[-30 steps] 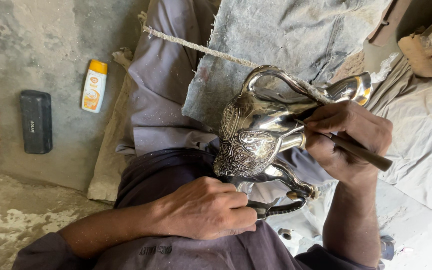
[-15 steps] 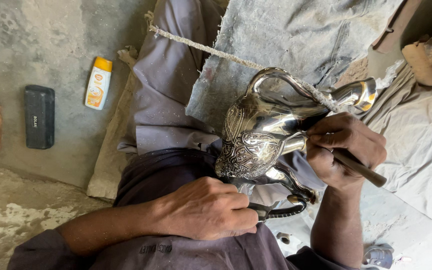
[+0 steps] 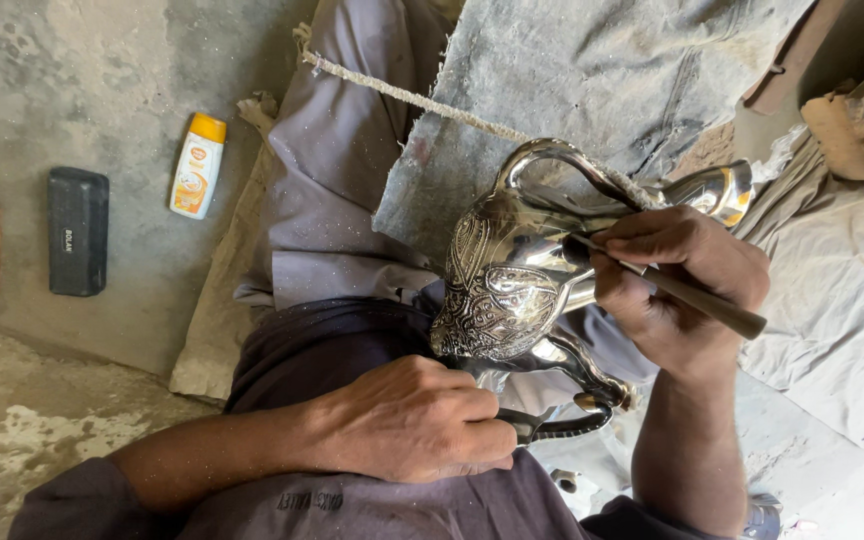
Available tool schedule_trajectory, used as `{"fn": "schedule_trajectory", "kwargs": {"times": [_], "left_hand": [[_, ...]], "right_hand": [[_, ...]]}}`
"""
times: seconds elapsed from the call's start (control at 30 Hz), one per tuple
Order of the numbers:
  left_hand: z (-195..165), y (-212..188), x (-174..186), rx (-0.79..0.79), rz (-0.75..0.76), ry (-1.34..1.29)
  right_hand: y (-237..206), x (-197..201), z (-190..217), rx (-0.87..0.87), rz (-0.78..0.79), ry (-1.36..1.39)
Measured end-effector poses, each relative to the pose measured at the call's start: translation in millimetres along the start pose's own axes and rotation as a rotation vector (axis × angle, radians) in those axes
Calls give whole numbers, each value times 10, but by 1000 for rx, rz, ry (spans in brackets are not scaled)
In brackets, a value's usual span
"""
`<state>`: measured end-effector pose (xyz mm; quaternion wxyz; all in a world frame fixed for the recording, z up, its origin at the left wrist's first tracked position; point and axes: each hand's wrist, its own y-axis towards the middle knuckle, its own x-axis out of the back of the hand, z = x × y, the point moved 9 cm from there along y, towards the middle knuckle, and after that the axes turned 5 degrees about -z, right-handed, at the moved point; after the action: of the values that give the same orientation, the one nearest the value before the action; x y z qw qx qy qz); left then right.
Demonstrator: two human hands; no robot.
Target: The person sits on the floor of a workshop with an ornate brass animal figurine resting on their lap. They hold a small chisel against the figurine's decorated surface and strike it with a wooden mallet to carve the pattern, periodically repositioning the chisel and rotating the figurine to work different areas.
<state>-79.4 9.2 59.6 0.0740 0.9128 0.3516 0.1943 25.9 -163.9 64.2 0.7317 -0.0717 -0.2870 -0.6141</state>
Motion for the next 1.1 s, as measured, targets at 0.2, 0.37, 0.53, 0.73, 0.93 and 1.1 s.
{"fn": "schedule_trajectory", "kwargs": {"times": [0.2,0.37,0.53,0.73,0.93,1.1], "left_hand": [[-12,4,18,-9,-4,-1],[6,15,15,13,-3,-43],[18,13,-1,26,6,-51],[20,7,2,29,6,-51],[4,11,-6,21,17,-12],[0,7,-1,15,11,-15]], "right_hand": [[122,-48,107,-8,53,-57],[221,-37,172,5,107,-52],[255,-55,193,50,156,-52],[240,-60,133,76,184,-69],[218,-46,113,56,241,-35],[210,-42,99,62,272,-33]]}}
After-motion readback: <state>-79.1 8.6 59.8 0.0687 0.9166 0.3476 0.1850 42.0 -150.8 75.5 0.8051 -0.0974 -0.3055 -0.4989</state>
